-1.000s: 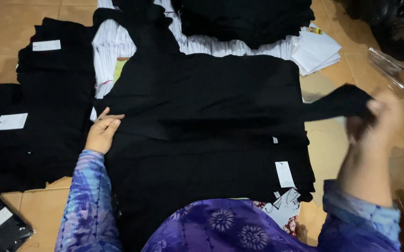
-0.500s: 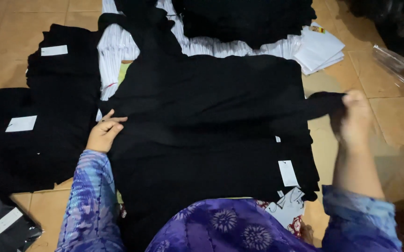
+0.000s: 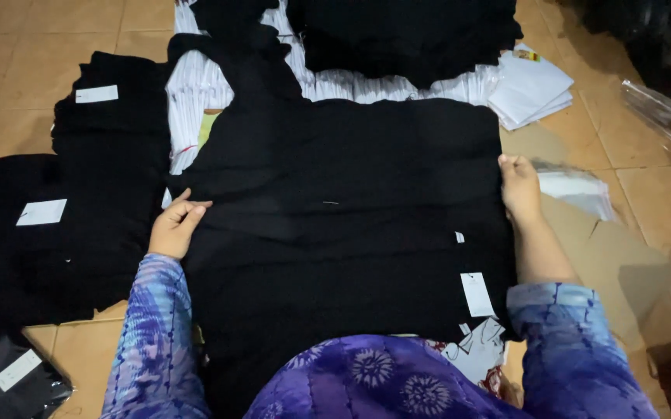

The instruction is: The person folds a black garment on the floor, smoothing it out and aligning the edges. They then place a white tag on the folded item and move it to a stack of similar folded garments. This process is repeated for multiple items.

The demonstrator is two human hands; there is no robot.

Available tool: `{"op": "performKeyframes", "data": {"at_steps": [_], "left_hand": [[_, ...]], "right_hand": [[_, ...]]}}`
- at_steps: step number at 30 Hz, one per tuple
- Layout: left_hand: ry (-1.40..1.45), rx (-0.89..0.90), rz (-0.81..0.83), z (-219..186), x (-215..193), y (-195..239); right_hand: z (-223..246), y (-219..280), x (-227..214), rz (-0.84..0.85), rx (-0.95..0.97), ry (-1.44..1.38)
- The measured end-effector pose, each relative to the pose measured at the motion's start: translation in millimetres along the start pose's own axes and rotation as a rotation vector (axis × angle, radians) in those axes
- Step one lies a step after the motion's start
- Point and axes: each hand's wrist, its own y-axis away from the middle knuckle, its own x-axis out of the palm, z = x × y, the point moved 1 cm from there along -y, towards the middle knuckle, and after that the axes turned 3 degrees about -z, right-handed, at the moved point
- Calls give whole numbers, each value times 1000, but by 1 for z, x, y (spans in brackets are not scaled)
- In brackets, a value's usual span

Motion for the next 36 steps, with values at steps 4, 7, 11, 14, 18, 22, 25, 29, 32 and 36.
{"op": "performKeyframes", "data": {"at_steps": [4,7,11,14,18,22,25,29,32,36], "left_hand": [[-24,-90,-15,-51,-1,3],[-619,-203,-49,-134,10,2],[-678,69,172,-203,83,18],[-720,129,437,-175,126,14],[-670,148,516,-132,133,10],[-676,198,507,-128,134,11],[-649,193,492,-130,136,13],[-723,512,318,-130,134,17],[-753,461,387,-139,132,16],[-803,240,527,-141,134,14]], "right_hand": [[32,16,-9,50,-64,-179],[26,11,-8,154,0,-333],[25,11,-7,215,-134,-124],[53,9,-14,140,-206,-148],[60,2,-26,170,-164,-335],[54,26,-21,316,-269,61],[76,38,-19,312,-220,50],[106,53,-17,283,-355,301],[102,45,-13,317,-394,619],[177,60,-10,318,-160,1060]]}}
